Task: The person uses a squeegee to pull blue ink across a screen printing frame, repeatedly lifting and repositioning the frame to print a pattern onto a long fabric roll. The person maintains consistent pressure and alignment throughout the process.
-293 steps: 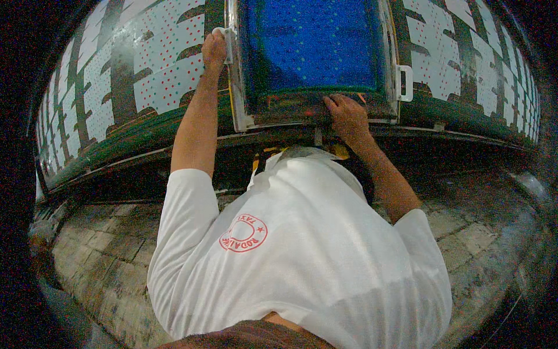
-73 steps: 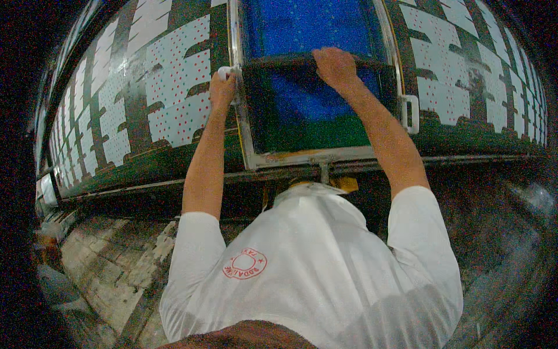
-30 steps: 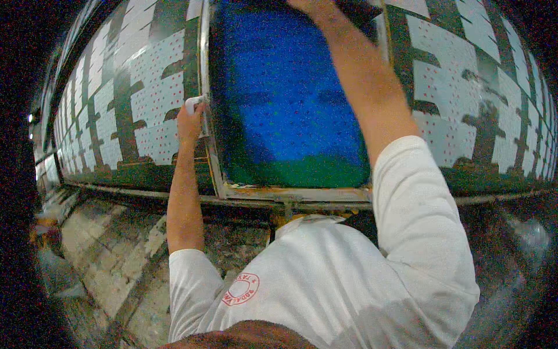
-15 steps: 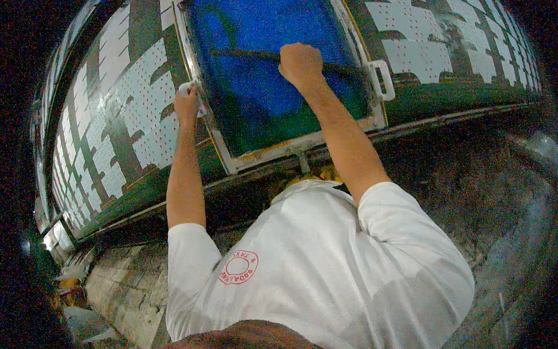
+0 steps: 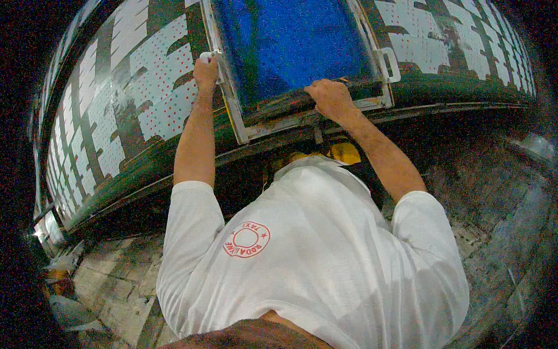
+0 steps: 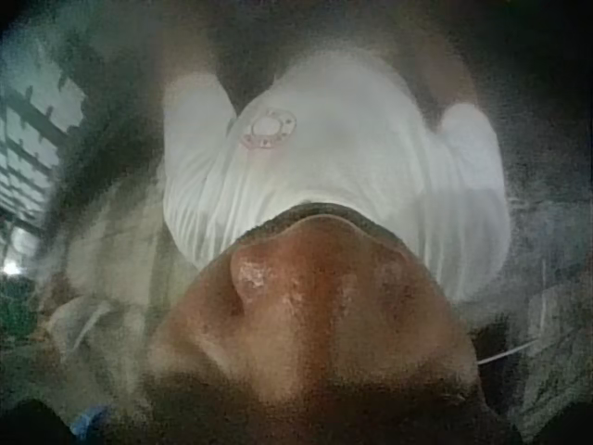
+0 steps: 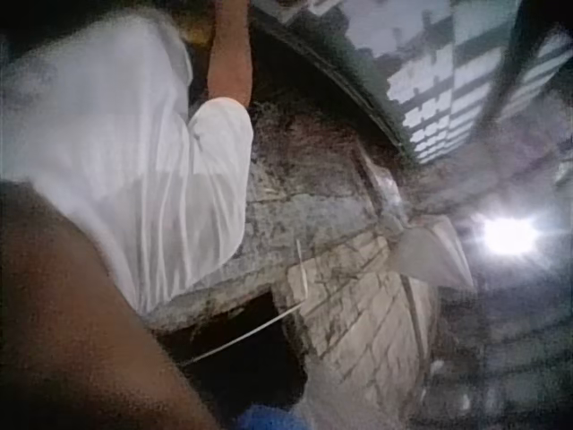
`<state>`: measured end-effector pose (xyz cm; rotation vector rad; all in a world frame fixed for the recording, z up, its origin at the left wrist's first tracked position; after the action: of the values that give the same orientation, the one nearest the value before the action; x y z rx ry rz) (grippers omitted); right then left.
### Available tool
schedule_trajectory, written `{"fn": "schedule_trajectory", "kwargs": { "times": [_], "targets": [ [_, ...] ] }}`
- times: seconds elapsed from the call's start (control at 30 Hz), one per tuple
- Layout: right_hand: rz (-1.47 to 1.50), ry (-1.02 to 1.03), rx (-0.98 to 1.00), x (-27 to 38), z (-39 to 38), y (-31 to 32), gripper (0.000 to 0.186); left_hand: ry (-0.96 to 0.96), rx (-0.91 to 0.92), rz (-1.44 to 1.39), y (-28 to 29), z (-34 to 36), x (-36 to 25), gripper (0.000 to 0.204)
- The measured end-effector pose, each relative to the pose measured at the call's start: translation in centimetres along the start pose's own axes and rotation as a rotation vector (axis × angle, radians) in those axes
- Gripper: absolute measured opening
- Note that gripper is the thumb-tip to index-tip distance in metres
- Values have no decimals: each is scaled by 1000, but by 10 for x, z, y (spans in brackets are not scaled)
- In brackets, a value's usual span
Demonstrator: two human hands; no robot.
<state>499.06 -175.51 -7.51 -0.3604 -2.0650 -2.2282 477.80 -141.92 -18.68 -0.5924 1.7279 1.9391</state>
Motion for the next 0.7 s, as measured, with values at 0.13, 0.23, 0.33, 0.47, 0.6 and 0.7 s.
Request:
{"fn": "schedule_trajectory", "kwargs": {
  "times": [0.13,0.23,0.33,0.47,0.6,0.7],
  "targets": [
    [18,119,-81,-6,3,6,37,-32,-6,0,3,-2,-5,50],
    [56,108,-19,-11,-7,1,36,-33,2,61,-1,3,1,51],
    [79,138,-13,-9,-22,-4,36,-42,35,88,-8,10,10,53],
    [103,198,19,-5,-47,-8,55,-122,-18,159,-9,17,17,56],
    [116,313,8,-12,-68,-7,55,-192,-37,274,-8,21,21,57],
    [163,383,-28,-22,-78,-4,50,-214,-17,252,-8,22,22,56]
  ]
}}
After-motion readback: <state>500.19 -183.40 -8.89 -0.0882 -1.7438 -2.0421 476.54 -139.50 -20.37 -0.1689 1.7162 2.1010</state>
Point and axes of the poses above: each hand's wrist, its own z-axis towards the middle knuckle, its own y-axis out of the back of the hand, x = y × z, the point moved 6 cm from there along z, towards the middle knuckle, and after that the axes turned 12 degrees about -x, right-handed, at the moved point
